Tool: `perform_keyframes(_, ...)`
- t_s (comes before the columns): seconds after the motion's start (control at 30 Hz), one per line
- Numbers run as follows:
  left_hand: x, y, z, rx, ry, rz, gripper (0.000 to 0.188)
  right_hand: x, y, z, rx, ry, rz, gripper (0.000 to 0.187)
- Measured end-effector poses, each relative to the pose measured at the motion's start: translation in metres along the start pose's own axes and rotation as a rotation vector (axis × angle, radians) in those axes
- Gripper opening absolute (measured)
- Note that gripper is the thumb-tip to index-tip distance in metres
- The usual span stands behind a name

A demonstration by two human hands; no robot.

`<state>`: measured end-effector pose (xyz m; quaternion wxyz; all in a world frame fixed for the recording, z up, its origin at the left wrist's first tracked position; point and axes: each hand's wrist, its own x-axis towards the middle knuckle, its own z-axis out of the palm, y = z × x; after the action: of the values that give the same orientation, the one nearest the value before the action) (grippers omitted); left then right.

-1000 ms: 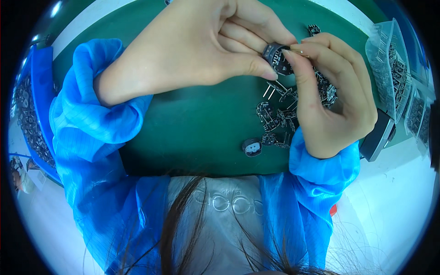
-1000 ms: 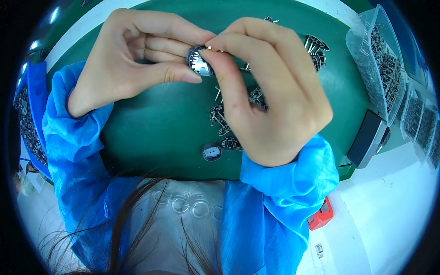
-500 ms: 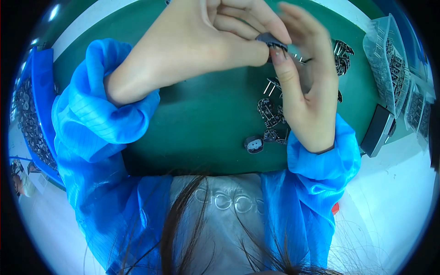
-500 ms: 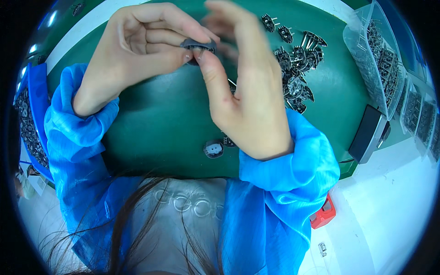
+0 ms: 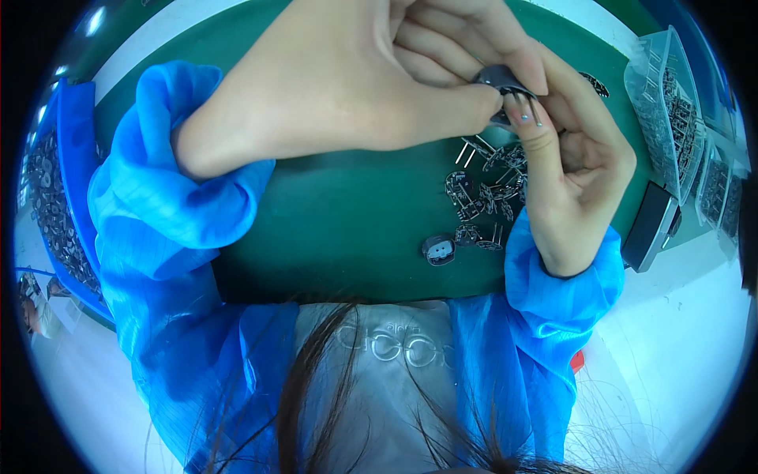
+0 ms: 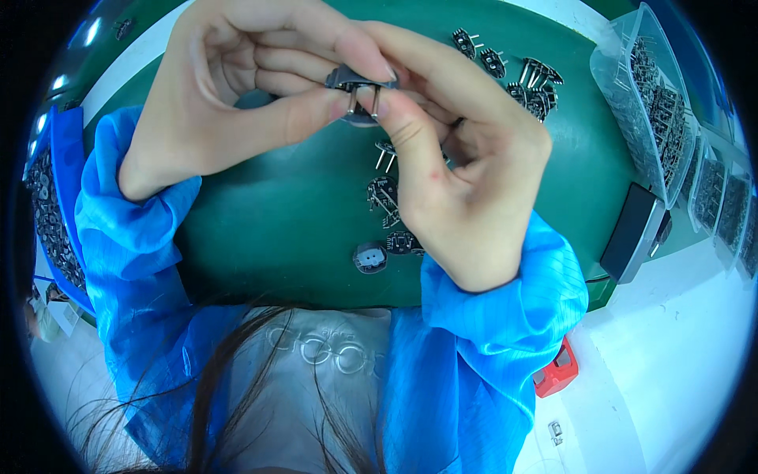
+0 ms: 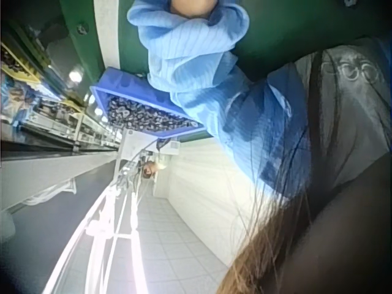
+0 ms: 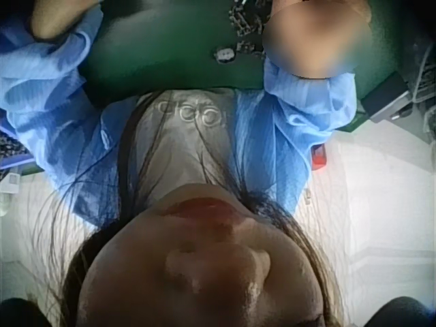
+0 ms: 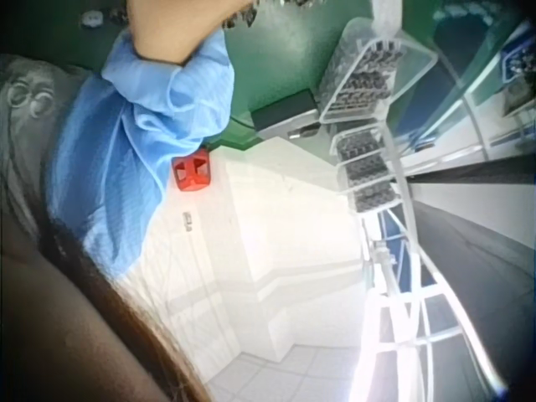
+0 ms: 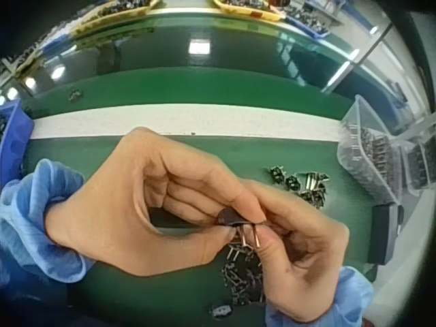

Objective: The person assembles small electronic components by hand. They pick up grey plastic housings and metal pins from a green work surface, insert the pins into the housings, and place the finished units back on the table. The process is repeated continuously with multiple identical parts.

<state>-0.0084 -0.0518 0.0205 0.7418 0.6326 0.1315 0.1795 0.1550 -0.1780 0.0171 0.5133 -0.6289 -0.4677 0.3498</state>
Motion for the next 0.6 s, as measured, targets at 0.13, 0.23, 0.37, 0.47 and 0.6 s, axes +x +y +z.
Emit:
perform_keyframes(0.13,-0.003,-0.023,-0.001,-0.146,0.030,0.133,0.029,0.003,0.005,-0.005,0.046,-0.132,-0.088,0.035)
perform_keyframes(0.23,0.003,-0.008,-0.002,-0.189,0.025,-0.003,0.035,0.005,0.010,-0.008,0.013,-0.061,-0.063,0.034)
perform_keyframes(0.37,0.004,-0.029,-0.003,-0.196,0.006,0.149,0.034,0.002,0.001,-0.007,-0.016,-0.026,-0.062,0.032)
perform_keyframes(0.47,0.001,-0.033,-0.005,-0.195,0.075,0.127,0.030,0.002,-0.001,-0.007,-0.043,0.010,-0.076,0.031)
perform_keyframes(0.6,0.001,-0.033,0.000,0.092,0.166,0.199,0.027,0.001,-0.006,-0.006,-0.081,0.014,-0.089,0.027)
